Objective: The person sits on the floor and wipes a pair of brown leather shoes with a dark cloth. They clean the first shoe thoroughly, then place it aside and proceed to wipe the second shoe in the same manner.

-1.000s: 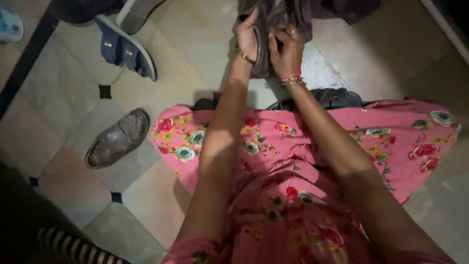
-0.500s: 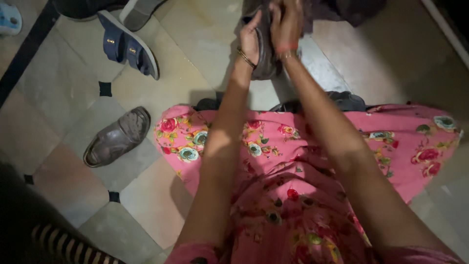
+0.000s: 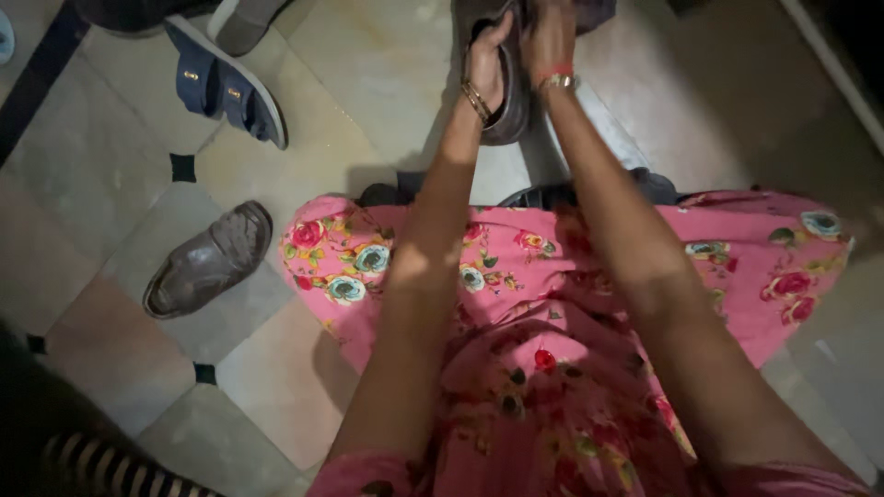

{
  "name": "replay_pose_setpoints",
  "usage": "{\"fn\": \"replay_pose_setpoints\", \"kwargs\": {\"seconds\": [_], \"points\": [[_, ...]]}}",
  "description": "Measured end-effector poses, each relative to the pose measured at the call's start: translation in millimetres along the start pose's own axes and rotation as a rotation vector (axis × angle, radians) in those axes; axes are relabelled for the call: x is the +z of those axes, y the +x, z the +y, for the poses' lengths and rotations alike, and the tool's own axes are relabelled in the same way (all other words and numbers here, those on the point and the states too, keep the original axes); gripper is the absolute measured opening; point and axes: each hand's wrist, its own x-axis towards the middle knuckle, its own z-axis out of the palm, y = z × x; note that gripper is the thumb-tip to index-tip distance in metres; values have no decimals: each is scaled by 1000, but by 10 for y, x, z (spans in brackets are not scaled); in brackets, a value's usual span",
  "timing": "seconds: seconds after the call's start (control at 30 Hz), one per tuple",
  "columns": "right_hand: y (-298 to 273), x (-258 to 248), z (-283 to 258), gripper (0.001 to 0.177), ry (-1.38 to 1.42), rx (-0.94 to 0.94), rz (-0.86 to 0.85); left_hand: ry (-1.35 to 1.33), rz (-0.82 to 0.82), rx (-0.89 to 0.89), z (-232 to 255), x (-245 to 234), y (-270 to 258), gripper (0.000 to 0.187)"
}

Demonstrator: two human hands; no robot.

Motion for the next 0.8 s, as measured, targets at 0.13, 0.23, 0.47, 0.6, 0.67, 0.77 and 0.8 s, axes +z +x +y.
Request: {"fn": "replay_pose_setpoints", "kwargs": {"seconds": [0.13, 0.23, 0.47, 0.6, 0.67, 0.77, 0.8], "points": [[-356, -262, -278, 49, 44, 54, 5, -188, -90, -51, 281, 235, -154, 35], [-728, -609, -672, 77, 84, 120, -59, -114, -68, -95, 410, 266, -238, 41], [-869, -980, -1133, 62, 172, 271, -148, -106, -74, -176, 539, 413, -265, 40], [-645, -723, -1063, 52, 283, 209, -165, -109, -178, -200, 522, 336, -282, 35], [-497, -509, -933, 55, 296, 177, -173, -86, -144, -201, 411, 206, -220, 33], [-251, -63, -571, 45, 201, 91, -168, -58, -16, -141, 137, -72, -72, 29], [-149, 110, -388, 40, 140, 85, -198, -109, -44, -112, 101, -114, -44, 27]]}}
